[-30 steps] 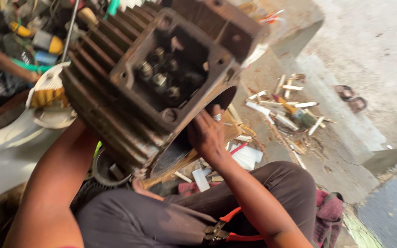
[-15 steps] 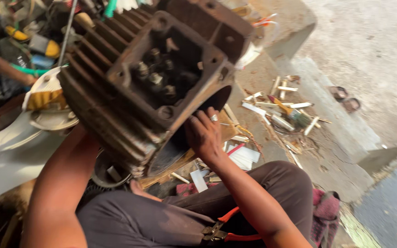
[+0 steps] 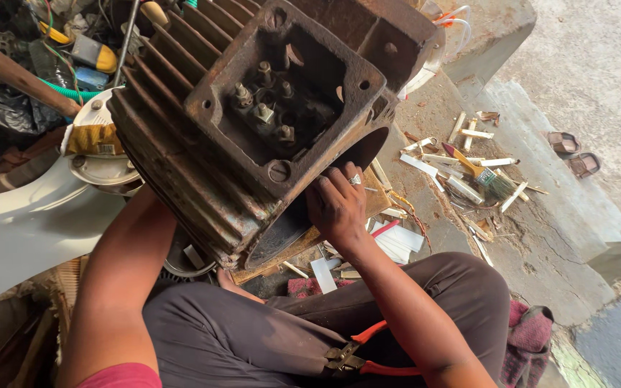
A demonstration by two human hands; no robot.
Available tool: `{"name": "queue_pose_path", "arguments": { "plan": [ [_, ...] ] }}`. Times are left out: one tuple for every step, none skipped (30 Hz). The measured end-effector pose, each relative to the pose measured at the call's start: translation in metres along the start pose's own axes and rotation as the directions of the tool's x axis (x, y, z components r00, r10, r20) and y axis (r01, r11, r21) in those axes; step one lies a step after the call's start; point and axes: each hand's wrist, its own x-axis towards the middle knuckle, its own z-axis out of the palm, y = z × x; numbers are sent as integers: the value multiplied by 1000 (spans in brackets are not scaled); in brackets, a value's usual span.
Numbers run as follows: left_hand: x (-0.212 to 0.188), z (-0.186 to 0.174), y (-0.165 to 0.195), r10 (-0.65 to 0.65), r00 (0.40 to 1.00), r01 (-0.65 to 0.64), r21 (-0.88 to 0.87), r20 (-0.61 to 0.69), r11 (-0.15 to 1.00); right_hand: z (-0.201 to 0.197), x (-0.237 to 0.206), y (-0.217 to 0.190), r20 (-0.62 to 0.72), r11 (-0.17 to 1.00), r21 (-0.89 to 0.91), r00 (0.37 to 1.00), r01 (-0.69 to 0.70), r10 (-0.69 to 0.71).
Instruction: The person sits on the ground and works on a metal engine casing, inserting small white rectangular pieces into the rim of the casing. They use pliers to adjust the pieces and scissors to cut a larger white sheet into smaller pieces for insertion.
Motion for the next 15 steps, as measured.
{"name": "queue_pose_path", "arguments": {
  "plan": [
    [-1,1,0,1,1000,-1,-1,-1,1000,-1,0,0,-5,1000,10,1000,-5,5],
    [-1,2,0,-2,1000,2,-2,-2,1000,-1,1,0,-9,1000,18,1000,-12,12],
    [-2,3,0,-3,1000,3,-3,-5,1000,-2,1,-1,-10,999,27,1000,-19,19],
    [-1,3,0,-1,1000,1,-3,-6,1000,-4,2,-1,-19,999,30,1000,-20,21],
    [-1,4,1,1,1000,-1,-4,-7,1000,-4,3,-2,-30,999,33,999,-19,20],
    [0,4,2,1,1000,-1,-1,-11,1000,-4,4,-3,-42,999,37,999,-18,20],
    [-1,4,3,5,1000,-5,1,-14,1000,-4,5,-3,-53,999,44,998,-21,23],
    [-1,3,4,5,1000,-5,1,-15,1000,-5,6,-4,-65,998,50,998,-24,27],
    [0,3,6,2,1000,-2,0,-16,1000,-5,6,-5,-76,998,55,997,-30,34],
    [-1,3,7,0,1000,0,4,-19,1000,-6,6,-6,-104,996,80,993,-44,52],
    [-3,2,7,7,1000,-7,5,-22,1000,-6,6,-6,-132,993,104,989,-55,69],
    [-3,1,10,4,1000,-4,3,-27,1000,-6,6,-6,-159,989,129,984,-65,85],
    [-6,0,10,7,1000,-6,5,-30,1000,-7,5,-7,-178,984,159,978,-80,108],
    [-9,0,14,13,999,-13,6,-40,1000,-9,4,-7,-195,977,189,972,-93,131],
    [-12,0,17,17,998,-17,5,-53,1000,-9,3,-7,-213,970,222,965,-102,150]
  ]
}}
